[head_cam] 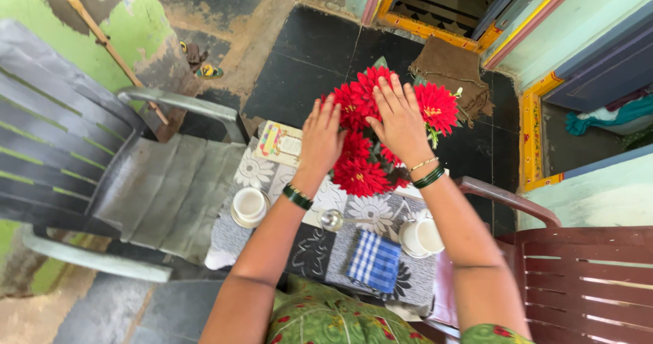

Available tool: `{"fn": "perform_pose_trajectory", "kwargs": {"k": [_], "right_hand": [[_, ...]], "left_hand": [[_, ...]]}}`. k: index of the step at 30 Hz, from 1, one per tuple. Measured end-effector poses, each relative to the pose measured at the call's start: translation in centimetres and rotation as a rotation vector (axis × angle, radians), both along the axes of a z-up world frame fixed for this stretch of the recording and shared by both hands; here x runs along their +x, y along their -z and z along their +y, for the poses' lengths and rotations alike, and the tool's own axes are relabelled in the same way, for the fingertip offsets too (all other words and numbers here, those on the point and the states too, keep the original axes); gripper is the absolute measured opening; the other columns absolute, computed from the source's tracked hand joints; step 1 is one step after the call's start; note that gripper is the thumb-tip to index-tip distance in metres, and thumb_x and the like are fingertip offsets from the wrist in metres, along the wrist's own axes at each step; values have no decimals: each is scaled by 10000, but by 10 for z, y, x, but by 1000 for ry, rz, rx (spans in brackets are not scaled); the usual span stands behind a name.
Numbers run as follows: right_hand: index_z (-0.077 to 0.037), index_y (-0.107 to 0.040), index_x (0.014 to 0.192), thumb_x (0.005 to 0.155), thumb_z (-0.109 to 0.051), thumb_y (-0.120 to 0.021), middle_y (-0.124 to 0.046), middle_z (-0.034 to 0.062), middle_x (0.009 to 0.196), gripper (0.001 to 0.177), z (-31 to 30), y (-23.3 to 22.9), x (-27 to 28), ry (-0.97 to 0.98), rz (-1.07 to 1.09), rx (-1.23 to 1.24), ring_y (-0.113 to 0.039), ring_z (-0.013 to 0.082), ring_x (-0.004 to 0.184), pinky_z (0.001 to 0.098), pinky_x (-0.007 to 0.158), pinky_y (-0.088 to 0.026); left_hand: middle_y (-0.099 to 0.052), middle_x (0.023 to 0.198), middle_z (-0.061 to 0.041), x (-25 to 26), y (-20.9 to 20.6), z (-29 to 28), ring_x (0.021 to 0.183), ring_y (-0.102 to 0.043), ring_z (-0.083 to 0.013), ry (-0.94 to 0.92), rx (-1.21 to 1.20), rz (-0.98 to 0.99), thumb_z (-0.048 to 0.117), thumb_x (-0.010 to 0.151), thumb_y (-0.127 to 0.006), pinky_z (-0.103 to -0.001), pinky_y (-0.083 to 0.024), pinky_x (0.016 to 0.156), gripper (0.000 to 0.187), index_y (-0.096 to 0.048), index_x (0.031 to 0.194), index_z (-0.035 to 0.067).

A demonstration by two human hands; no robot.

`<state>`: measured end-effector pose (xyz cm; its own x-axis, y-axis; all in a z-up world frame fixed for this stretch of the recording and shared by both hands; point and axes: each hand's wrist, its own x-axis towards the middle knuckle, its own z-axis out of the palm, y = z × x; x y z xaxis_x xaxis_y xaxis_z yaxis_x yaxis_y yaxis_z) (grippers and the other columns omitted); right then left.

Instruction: The person wipes a gray plastic chair with a blue and white checkered cloth, then moves to a small table to arrange a stack of white cups and saucers. Finally, the person adjusts a red artificial flower arrangement on the table.

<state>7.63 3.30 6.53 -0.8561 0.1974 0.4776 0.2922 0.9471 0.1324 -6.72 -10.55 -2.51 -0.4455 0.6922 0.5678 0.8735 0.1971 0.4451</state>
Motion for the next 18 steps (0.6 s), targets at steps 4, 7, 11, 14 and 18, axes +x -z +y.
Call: {"fn": "perform_pose_trajectory", "kwargs": {"k": [4, 7, 11, 14, 18], "right_hand": [[-69, -542, 1491, 937, -526, -609, -453, 85, 1623, 721, 25, 4, -21, 102, -177, 195, -238, 308, 1561, 579, 1249, -119], [-154, -539, 1512, 954, -588, -555, -456, 26, 1627, 707, 41, 17, -31, 99, -249, 232, -207, 306, 1581, 643, 1236, -53], [-232, -541, 1498, 958, -614, -515, -458, 12, 1594, 662, 56, 35, -36, 157, -270, 115, -204, 342, 1557, 739, 1172, -12], [-243, -544, 1491, 961, -632, -507, -458, 18, 1594, 658, 61, 40, -26, 227, -287, 64, -217, 343, 1560, 748, 1169, -12], [-236, -535, 1488, 949, -648, -504, -447, 57, 1591, 679, 61, 31, -8, 282, -278, 11, -275, 353, 1528, 748, 1152, -60]], "left_hand": [[-371, 1613, -117, -19, 17, 46, 1508, -300, -383, 28, -171, 120, 363, 899, -711, -516, -268, 1216, 716, -494, 1475, -3], [-325, 1657, -84, -26, 38, 72, 1538, -262, -339, 87, -292, 268, 422, 957, -641, -526, -226, 1235, 659, -506, 1472, 34], [-309, 1658, -81, -26, 58, 84, 1540, -242, -322, 125, -257, 245, 462, 957, -593, -535, -179, 1236, 673, -505, 1487, 57], [-299, 1662, -97, -30, 61, 83, 1546, -230, -315, 129, -283, 234, 484, 971, -567, -533, -162, 1242, 675, -502, 1488, 54], [-284, 1662, -125, -44, 62, 79, 1543, -216, -339, 121, -323, 132, 496, 979, -553, -559, -148, 1231, 679, -487, 1499, 64]]}}
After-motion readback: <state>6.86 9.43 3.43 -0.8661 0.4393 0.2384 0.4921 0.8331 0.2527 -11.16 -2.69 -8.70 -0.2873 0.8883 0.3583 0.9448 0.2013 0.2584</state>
